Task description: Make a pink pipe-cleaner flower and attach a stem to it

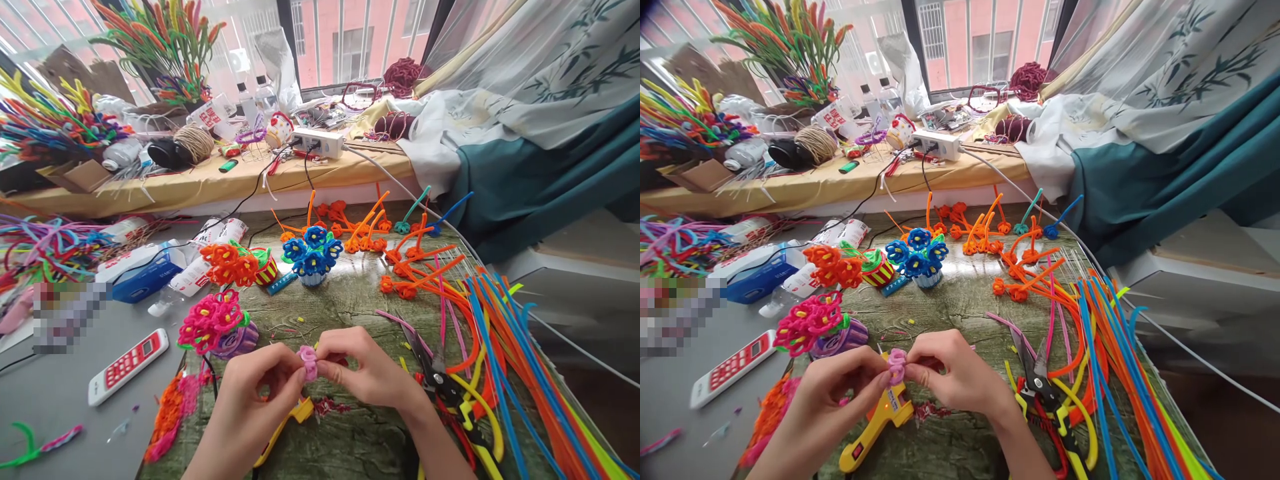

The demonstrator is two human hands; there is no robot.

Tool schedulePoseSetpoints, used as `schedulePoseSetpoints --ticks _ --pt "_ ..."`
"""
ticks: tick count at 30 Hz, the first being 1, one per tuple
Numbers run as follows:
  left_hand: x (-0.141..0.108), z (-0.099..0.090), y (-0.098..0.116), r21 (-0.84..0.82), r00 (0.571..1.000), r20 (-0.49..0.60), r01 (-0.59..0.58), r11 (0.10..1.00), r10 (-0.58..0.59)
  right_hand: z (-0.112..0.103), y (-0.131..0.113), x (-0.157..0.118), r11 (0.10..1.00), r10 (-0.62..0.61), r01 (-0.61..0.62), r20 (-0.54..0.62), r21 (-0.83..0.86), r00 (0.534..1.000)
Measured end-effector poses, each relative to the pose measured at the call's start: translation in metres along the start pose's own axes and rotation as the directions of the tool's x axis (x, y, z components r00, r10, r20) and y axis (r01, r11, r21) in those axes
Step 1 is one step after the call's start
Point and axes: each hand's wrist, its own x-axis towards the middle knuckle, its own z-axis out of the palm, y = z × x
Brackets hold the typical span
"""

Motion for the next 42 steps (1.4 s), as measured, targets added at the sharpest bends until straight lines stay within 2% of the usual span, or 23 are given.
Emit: schedulePoseSetpoints --ticks 5,10,12,15,17,20,23,26,29,33,36,39,42 --pt "-0.001 0.002 0.009 0.215 0.986 -0.101 -0.110 0.970 0.134 0.006 0.000 0.001 0.998 -0.042 0.040 -0.051 -0.044 0.998" --pt "-0.006 0.007 0.010 0.532 0.953 -0.119 -0.176 0.828 0.279 0.014 0.002 -0.001 0.968 -0.161 0.137 -0.100 -0.212 0.982" --pt "-0.007 0.010 0.009 0.632 0.940 -0.111 -0.184 0.753 0.322 0.018 0.004 -0.002 0.920 -0.252 0.207 -0.098 -0.333 0.963" --pt "-0.009 0.015 0.007 0.745 0.916 -0.104 -0.185 0.640 0.386 0.022 0.006 -0.002 0.774 -0.417 0.314 -0.070 -0.550 0.906" --pt "-0.010 0.017 0.007 0.766 0.907 -0.108 -0.185 0.615 0.407 0.023 0.007 -0.001 0.680 -0.495 0.354 -0.046 -0.642 0.868" --pt "-0.012 0.013 0.009 0.687 0.928 -0.133 -0.168 0.707 0.349 0.022 0.006 -0.001 0.646 -0.515 0.347 -0.052 -0.680 0.856" --pt "-0.010 0.000 0.009 0.506 0.964 -0.136 -0.129 0.853 0.227 0.018 0.006 -0.001 0.670 -0.497 0.312 -0.095 -0.673 0.863" --pt "-0.006 -0.012 0.008 0.297 0.974 -0.205 -0.031 0.954 0.096 0.014 0.005 -0.002 0.675 -0.492 0.296 -0.114 -0.676 0.863" --pt "0.000 -0.015 0.006 0.160 0.992 -0.124 0.034 0.987 -0.014 0.013 0.005 -0.001 0.652 -0.511 0.316 -0.092 -0.690 0.855" --pt "0.003 -0.010 0.006 0.106 0.998 -0.041 0.054 0.993 -0.050 0.014 0.006 0.000 0.652 -0.508 0.333 -0.067 -0.681 0.859" --pt "0.005 -0.008 0.006 0.072 0.998 -0.006 0.067 0.995 -0.066 0.014 0.006 0.001 0.772 -0.413 0.276 -0.121 -0.573 0.903" --pt "0.006 -0.008 0.005 0.018 0.995 0.025 0.093 0.995 -0.094 0.014 0.004 0.002 0.922 -0.219 0.143 -0.181 -0.359 0.959" --pt "0.006 -0.007 0.004 -0.004 0.996 0.039 0.085 0.996 -0.085 0.014 0.003 0.003 0.988 -0.041 0.012 -0.185 -0.154 0.982"
